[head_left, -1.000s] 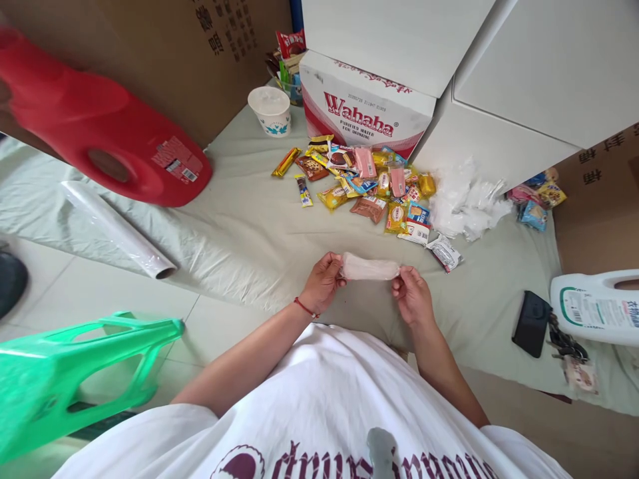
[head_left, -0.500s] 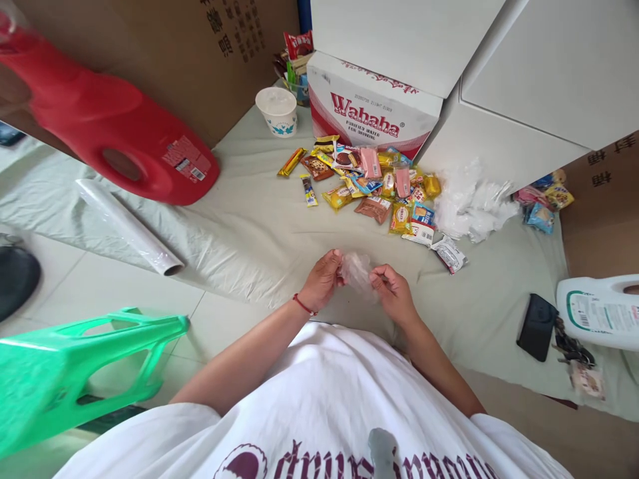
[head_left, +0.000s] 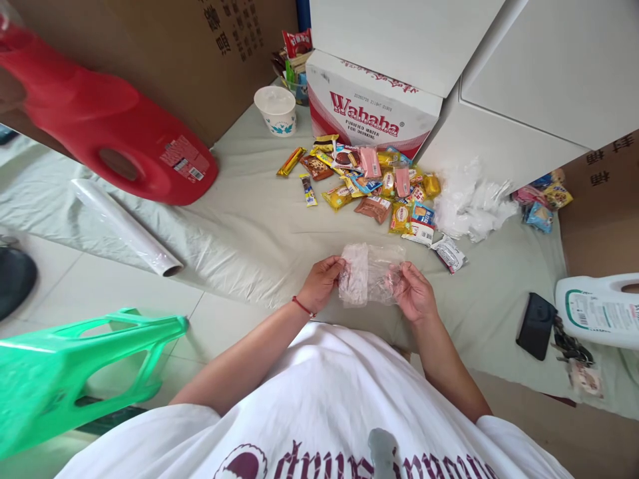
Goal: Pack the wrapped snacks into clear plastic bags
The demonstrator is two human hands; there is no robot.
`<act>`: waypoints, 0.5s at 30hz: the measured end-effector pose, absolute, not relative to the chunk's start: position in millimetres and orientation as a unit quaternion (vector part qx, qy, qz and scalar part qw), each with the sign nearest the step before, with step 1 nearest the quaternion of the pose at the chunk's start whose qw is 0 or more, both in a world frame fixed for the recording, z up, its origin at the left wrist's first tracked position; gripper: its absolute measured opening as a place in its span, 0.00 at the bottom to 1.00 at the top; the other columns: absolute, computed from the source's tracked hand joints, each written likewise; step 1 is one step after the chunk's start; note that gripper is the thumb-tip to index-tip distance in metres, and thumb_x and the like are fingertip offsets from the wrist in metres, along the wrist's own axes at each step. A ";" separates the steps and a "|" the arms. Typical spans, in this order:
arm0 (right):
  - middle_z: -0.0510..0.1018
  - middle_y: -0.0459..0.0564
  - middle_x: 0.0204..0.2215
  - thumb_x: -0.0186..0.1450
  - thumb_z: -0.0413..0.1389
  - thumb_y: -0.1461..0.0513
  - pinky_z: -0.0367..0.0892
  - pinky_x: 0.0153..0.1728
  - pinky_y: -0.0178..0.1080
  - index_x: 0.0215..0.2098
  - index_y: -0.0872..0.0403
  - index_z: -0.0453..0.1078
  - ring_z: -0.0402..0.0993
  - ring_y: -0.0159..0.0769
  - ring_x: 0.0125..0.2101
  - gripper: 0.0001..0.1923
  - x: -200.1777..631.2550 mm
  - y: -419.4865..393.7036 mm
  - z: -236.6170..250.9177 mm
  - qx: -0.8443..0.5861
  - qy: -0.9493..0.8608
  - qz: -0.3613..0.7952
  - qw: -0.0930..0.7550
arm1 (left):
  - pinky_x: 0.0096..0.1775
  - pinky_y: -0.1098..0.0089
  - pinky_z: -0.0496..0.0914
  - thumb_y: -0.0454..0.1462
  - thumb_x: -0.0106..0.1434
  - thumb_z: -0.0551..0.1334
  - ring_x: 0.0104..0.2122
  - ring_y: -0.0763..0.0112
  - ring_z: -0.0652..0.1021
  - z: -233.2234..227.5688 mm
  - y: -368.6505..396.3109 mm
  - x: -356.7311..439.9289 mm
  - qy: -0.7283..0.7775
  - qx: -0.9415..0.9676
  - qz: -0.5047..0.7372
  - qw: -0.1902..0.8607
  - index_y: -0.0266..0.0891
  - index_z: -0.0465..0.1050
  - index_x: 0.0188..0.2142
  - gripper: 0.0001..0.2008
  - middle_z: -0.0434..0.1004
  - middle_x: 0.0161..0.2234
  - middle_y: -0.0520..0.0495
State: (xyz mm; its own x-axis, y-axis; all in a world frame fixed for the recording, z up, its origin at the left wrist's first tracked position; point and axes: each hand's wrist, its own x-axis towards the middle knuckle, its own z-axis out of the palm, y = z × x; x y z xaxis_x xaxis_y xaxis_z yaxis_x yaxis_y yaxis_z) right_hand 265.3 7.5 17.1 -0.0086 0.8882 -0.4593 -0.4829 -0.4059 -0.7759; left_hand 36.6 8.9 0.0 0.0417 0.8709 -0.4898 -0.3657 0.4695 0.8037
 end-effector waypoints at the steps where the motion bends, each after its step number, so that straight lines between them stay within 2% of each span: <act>1: 0.83 0.47 0.37 0.58 0.71 0.52 0.78 0.32 0.38 0.34 0.49 0.69 0.81 0.36 0.33 0.18 265.2 5.8 15.5 -0.491 -0.211 0.680 0.501 | 0.28 0.72 0.63 0.58 0.51 0.74 0.24 0.75 0.65 -1.6 7.9 38.1 0.539 0.249 0.451 0.667 0.40 0.73 0.30 0.25 0.66 0.23 0.56; 4: 0.84 0.47 0.39 0.58 0.71 0.51 0.79 0.31 0.38 0.34 0.49 0.68 0.82 0.36 0.33 0.19 260.1 1.2 14.3 -0.481 -0.213 0.688 0.501 | 0.29 0.72 0.63 0.58 0.58 0.69 0.29 0.71 0.70 -1.8 3.9 44.0 0.576 0.258 0.473 0.615 0.42 0.75 0.34 0.22 0.70 0.27 0.53; 6: 0.84 0.46 0.39 0.57 0.72 0.51 0.79 0.31 0.38 0.34 0.49 0.68 0.83 0.35 0.33 0.19 255.2 -0.6 16.3 -0.469 -0.200 0.699 0.502 | 0.32 0.71 0.67 0.60 0.60 0.67 0.38 0.67 0.75 2.6 1.7 47.9 0.572 0.256 0.485 0.610 0.43 0.76 0.42 0.25 0.76 0.37 0.49; 8: 0.84 0.46 0.40 0.56 0.73 0.52 0.79 0.32 0.37 0.34 0.49 0.68 0.82 0.34 0.32 0.20 249.8 -1.7 19.6 -0.456 -0.185 0.716 0.495 | 0.34 0.70 0.69 0.61 0.58 0.68 0.43 0.65 0.76 8.5 0.9 52.3 0.544 0.261 0.465 0.648 0.43 0.77 0.44 0.28 0.77 0.44 0.46; 11: 0.85 0.46 0.40 0.57 0.72 0.52 0.79 0.31 0.38 0.34 0.49 0.68 0.82 0.34 0.30 0.19 241.6 -3.6 23.8 -0.437 -0.185 0.743 0.472 | 0.34 0.71 0.68 0.57 0.52 0.75 0.36 0.69 0.74 14.3 2.3 60.6 0.482 0.260 0.417 0.725 0.40 0.77 0.37 0.26 0.76 0.36 0.49; 13: 0.84 0.46 0.38 0.59 0.70 0.51 0.79 0.30 0.39 0.34 0.49 0.68 0.80 0.34 0.28 0.18 238.1 -5.3 24.5 -0.432 -0.204 0.750 0.457 | 0.34 0.71 0.67 0.53 0.49 0.78 0.31 0.72 0.72 15.2 4.4 65.4 0.441 0.227 0.418 0.761 0.39 0.74 0.32 0.24 0.73 0.30 0.52; 15: 0.84 0.47 0.36 0.61 0.68 0.50 0.78 0.29 0.40 0.35 0.49 0.69 0.79 0.35 0.27 0.16 239.0 -6.6 23.2 -0.437 -0.225 0.741 0.457 | 0.33 0.70 0.68 0.50 0.48 0.79 0.28 0.73 0.72 15.1 6.7 67.0 0.407 0.190 0.435 0.780 0.39 0.71 0.30 0.24 0.73 0.28 0.54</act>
